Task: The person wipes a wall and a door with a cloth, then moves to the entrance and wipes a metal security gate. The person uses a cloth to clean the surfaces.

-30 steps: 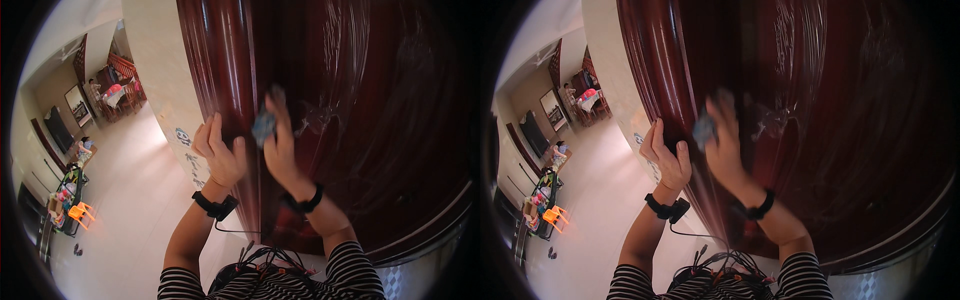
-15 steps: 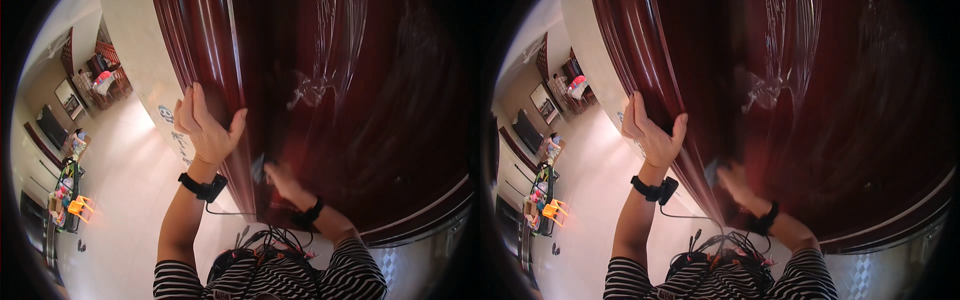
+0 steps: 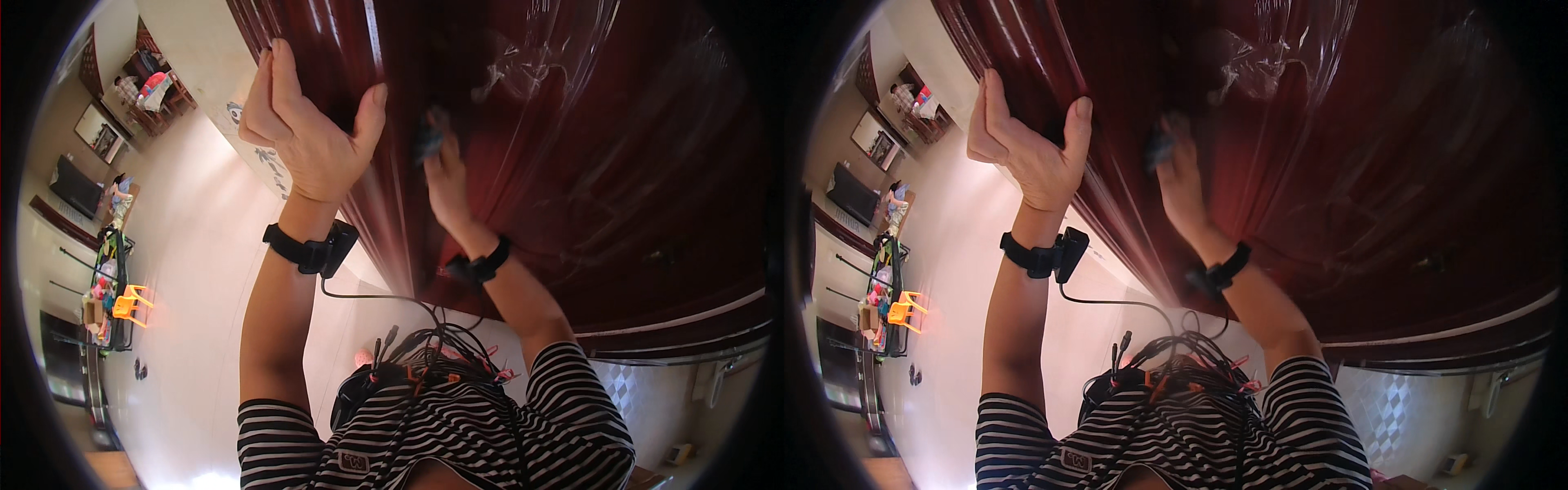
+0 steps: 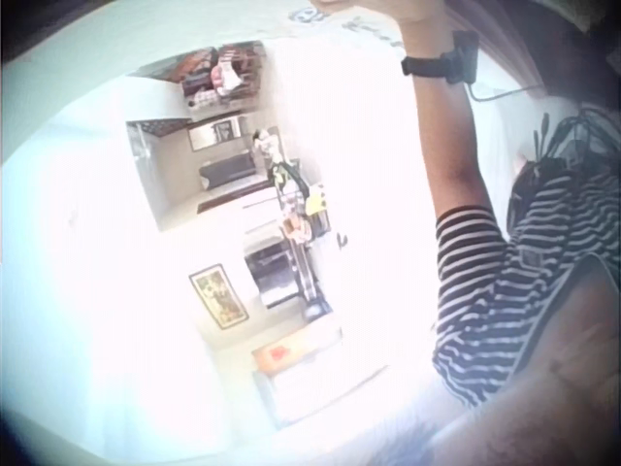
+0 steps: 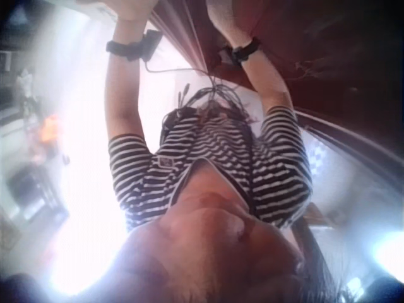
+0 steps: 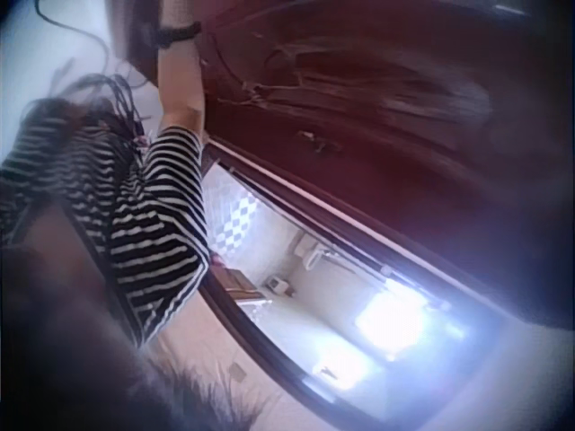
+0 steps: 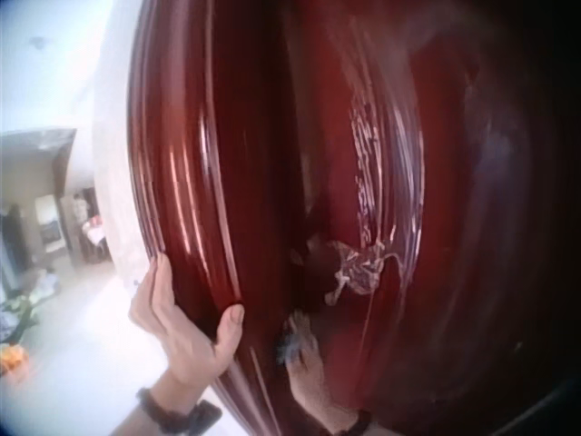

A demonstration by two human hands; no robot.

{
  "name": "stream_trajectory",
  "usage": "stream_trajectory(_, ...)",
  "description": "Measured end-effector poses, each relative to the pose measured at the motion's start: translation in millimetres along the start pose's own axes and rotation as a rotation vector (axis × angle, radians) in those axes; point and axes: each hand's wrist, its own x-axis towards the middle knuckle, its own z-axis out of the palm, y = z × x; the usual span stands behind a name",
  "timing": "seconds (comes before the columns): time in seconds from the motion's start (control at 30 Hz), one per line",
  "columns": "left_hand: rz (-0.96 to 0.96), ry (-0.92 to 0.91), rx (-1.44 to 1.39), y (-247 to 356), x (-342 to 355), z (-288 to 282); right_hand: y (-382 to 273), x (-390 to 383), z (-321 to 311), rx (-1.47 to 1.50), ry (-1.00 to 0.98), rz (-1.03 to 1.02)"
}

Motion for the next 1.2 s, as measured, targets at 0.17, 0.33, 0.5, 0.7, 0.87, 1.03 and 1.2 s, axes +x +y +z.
stream_trajectory(0.17, 0.03, -0.004, 0.018, -1.8, -0.2, 1.7, 101.4, -126.2, 19.6, -0.07, -0.05, 0.446)
stream_trajectory(0.33, 0.008, 0.015, -0.01, 3.9, 0.1, -3.1, 130.7, -183.4, 25.8, 0.278, 0.081, 1.208)
stream_trajectory(0.5, 0.024, -0.031, 0.026, 6.6, 1.3, -6.9, 65.9, -157.6, -0.2, 0.476, -0.3, 1.267)
stream_trajectory(0.7, -0.049, -0.116, -0.142, -2.5, 1.6, -19.3, -110.3, -45.6, -22.1, 0.401, -0.185, 0.223)
stream_trajectory(0.87, -0.012, -0.058, -0.283, -30.3, 7.8, -46.2, -134.1, 22.4, 29.2, -0.572, -0.078, -0.975)
stream_trajectory(1.03, -0.302, -0.366, -0.15, -56.7, -23.9, -127.2, -57.2, -4.9, 50.8, -0.842, -0.314, -1.148)
stream_trajectory(1.2, -0.478, -0.469, -0.031, -50.0, -67.4, -200.8, 43.1, -91.4, 47.8, -0.69, -0.625, -1.003)
